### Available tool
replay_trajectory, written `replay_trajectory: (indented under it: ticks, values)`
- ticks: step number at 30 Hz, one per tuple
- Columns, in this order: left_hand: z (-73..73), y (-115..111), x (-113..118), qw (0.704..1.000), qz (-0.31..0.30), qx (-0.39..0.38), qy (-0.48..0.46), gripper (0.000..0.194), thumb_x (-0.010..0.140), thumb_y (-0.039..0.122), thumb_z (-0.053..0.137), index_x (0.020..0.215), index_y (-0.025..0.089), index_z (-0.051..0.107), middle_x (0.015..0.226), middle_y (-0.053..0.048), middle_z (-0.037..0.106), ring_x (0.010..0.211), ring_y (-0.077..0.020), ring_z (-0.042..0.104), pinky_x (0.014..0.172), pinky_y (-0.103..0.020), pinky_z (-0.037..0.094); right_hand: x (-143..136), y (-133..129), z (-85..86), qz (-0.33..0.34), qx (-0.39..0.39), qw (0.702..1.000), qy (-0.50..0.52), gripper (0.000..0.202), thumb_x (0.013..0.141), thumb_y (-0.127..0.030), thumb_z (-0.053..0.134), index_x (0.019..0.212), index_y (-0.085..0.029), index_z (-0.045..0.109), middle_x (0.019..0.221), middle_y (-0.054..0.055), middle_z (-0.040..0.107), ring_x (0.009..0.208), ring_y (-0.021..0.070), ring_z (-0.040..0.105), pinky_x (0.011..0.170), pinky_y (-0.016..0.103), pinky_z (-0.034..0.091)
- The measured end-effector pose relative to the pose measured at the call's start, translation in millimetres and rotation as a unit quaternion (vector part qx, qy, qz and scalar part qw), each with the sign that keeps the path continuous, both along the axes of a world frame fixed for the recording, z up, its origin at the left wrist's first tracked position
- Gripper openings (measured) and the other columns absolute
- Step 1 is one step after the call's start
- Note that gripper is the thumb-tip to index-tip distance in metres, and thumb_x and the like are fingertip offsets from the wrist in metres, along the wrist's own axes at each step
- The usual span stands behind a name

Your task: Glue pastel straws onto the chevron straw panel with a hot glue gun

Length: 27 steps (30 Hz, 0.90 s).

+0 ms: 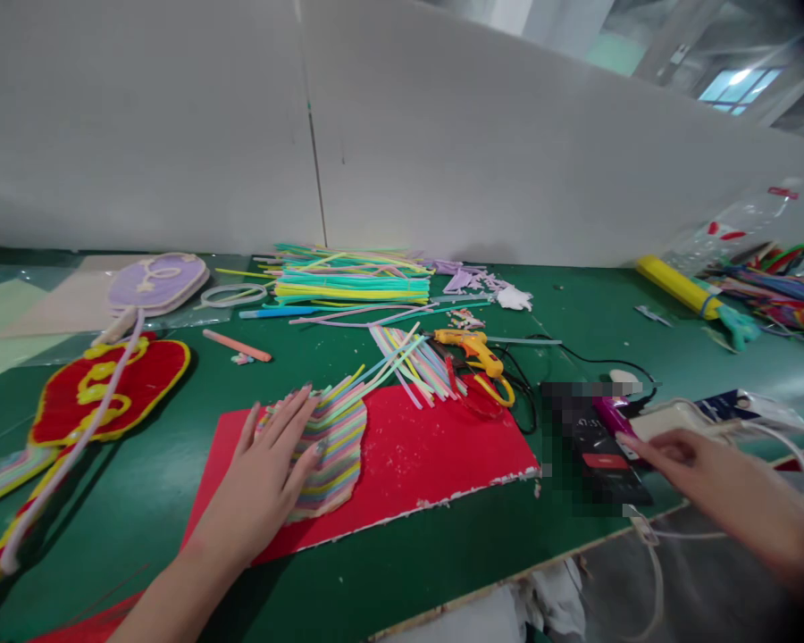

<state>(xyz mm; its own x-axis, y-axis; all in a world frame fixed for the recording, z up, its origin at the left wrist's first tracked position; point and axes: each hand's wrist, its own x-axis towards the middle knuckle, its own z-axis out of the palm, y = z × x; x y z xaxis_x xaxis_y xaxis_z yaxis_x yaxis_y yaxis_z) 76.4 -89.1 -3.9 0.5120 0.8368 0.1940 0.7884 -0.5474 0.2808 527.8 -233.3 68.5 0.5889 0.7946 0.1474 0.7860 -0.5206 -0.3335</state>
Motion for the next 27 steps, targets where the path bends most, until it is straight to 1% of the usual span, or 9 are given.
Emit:
replay_trajectory:
  ticks: [2,4,8,11,13,16,20,24,27]
  values:
    - [-0.2,0,1,1.0,0.005,0.001,-0.001,0.052,0.097,0.04,0.023,0.144,0.02,0.033,0.151,-0.008,0.035,0.139,-0.0229,0.032,0.116,-0.053,0.014,-45,14,9.1,0.026,-0.004,0.999,0.037,0.032,0.074,-0.058,0.06,0.075,-0.027,0.069,0.071,0.007,0.069,0.056,0.0203,0.062,0.054,0.034,0.046]
    - [0.1,1,2,1.0,0.01,0.003,0.0,0.052,0.097,0.041,0.023,0.143,0.019,0.033,0.151,-0.009,0.036,0.139,-0.0235,0.032,0.116,-0.054,0.015,-101,35,7.6,0.116,0.059,0.988,0.082,0.036,0.084,-0.054,0.049,0.073,-0.024,0.066,0.071,0.006,0.068,0.061,0.0192,0.062,0.059,0.032,0.048]
    - [1.6,3,-2,0.998,0.06,0.03,-0.001,0.048,0.097,0.04,0.026,0.135,0.019,0.044,0.147,-0.01,0.042,0.135,-0.0264,0.039,0.115,-0.056,0.015,-207,87,-15.9,0.33,0.18,0.924,0.074,0.024,0.094,-0.031,0.046,0.085,-0.019,0.066,0.085,0.006,0.068,0.083,0.018,0.062,0.081,0.032,0.049]
    - [1.5,7,-9,0.99,0.13,0.061,0.003,0.046,0.097,0.037,0.026,0.131,0.016,0.047,0.142,-0.015,0.047,0.13,-0.0301,0.045,0.112,-0.058,0.018,-257,121,-32.6,0.431,0.169,0.885,0.047,0.02,0.093,-0.026,0.049,0.102,-0.019,0.066,0.105,0.006,0.067,0.1,0.019,0.058,0.089,0.032,0.047]
    - [0.1,10,-16,0.983,0.17,0.061,0.009,0.046,0.096,0.037,0.026,0.131,0.015,0.047,0.139,-0.017,0.049,0.127,-0.032,0.047,0.11,-0.06,0.021,-274,138,-41.3,0.463,0.155,0.872,0.024,0.025,0.094,-0.028,0.048,0.112,-0.02,0.064,0.117,0.007,0.063,0.106,0.0202,0.056,0.091,0.034,0.047]
    - [-2.4,16,-25,0.98,0.197,0.021,0.016,0.047,0.096,0.041,0.027,0.129,0.016,0.049,0.138,-0.018,0.05,0.127,-0.0331,0.047,0.107,-0.06,0.027,-282,151,-53.9,0.463,0.143,0.875,0.005,0.031,0.094,-0.033,0.047,0.119,-0.021,0.061,0.122,0.007,0.061,0.109,0.022,0.053,0.09,0.038,0.046]
    - [-2.1,20,-31,0.981,0.192,-0.022,0.008,0.047,0.095,0.042,0.026,0.122,0.017,0.055,0.136,-0.016,0.052,0.125,-0.0333,0.05,0.107,-0.059,0.03,-279,152,-67.0,0.441,0.139,0.887,0.011,0.03,0.093,-0.038,0.049,0.115,-0.022,0.064,0.122,0.007,0.061,0.112,0.022,0.051,0.089,0.039,0.045]
    - [1.6,20,-30,0.984,0.178,-0.023,-0.011,0.042,0.094,0.041,0.031,0.115,0.018,0.06,0.132,-0.015,0.056,0.121,-0.033,0.052,0.106,-0.06,0.03,-278,150,-71.0,0.432,0.141,0.89,0.022,0.028,0.092,-0.038,0.052,0.112,-0.023,0.065,0.119,0.007,0.062,0.112,0.0215,0.052,0.089,0.039,0.044]
    - [2.5,19,-31,0.985,0.172,0.002,-0.022,0.039,0.093,0.042,0.034,0.109,0.019,0.061,0.131,-0.015,0.056,0.12,-0.033,0.053,0.105,-0.058,0.033,-279,151,-71.3,0.43,0.145,0.89,0.028,0.027,0.091,-0.037,0.053,0.111,-0.023,0.065,0.119,0.006,0.062,0.112,0.0209,0.052,0.092,0.038,0.043]
